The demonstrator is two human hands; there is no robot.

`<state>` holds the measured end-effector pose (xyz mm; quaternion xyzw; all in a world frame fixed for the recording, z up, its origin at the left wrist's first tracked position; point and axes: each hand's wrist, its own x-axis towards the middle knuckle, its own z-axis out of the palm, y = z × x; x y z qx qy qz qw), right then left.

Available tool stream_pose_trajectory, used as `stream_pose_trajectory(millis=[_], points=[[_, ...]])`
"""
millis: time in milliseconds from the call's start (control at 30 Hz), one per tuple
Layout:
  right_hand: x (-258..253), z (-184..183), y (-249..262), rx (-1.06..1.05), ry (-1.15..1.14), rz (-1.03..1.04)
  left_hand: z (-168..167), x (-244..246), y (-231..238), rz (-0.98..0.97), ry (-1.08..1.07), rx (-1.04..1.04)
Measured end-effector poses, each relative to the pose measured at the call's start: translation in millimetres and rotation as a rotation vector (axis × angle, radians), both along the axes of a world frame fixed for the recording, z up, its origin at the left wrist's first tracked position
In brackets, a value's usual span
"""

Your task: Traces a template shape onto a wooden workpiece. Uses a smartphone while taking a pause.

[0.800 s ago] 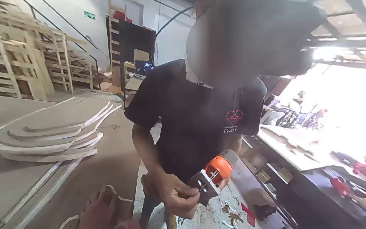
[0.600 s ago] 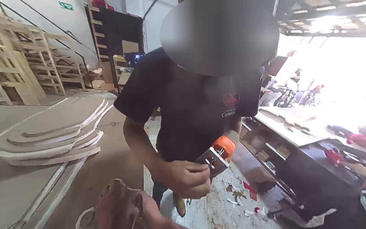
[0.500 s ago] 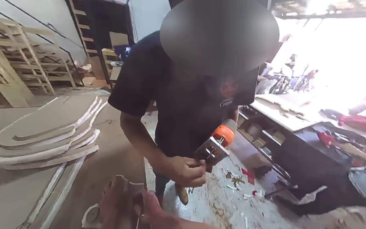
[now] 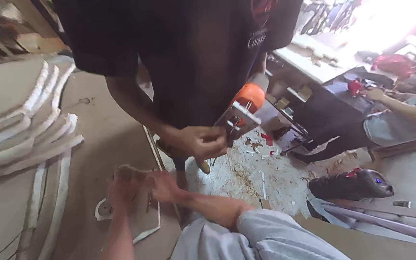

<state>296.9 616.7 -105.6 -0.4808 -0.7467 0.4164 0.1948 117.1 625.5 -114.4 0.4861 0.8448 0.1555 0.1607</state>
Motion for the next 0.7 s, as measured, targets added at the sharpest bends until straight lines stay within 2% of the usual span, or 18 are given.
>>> stream_pose_trajectory(millis=[167,233,333,467,567,600,700], points=[[6.0,21.4,6.1,-0.143,0.035,-0.102,1.1,-9.7,16.7,-0.021,-0.042,0.053],[6.9,25.0,8.8,-0.169,0.014,-0.08,18.2,-6.4,13.8,-0.037,-0.096,-0.02],[4.2,27.4,13.8,-0.155,-0.038,-0.014,5.9,-14.7,11.7,-0.071,-0.066,-0.015],[6.5,29.6,3.9,-0.098,-0.068,0.015,21.9,-8.1,0.3,-0.132,-0.042,-0.057],[7.6,21.9,-5.7,-0.071,-0.004,0.024,37.0,-4.3,-6.6,-0.14,-0.037,-0.099],[8.2,18.9,-6.0,-0.091,0.0,0.02,36.4,-4.6,-7.8,-0.143,-0.039,-0.099],[10.2,12.6,1.4,-0.12,-0.009,0.036,5.1,-13.1,-4.4,-0.115,-0.006,0.008]])
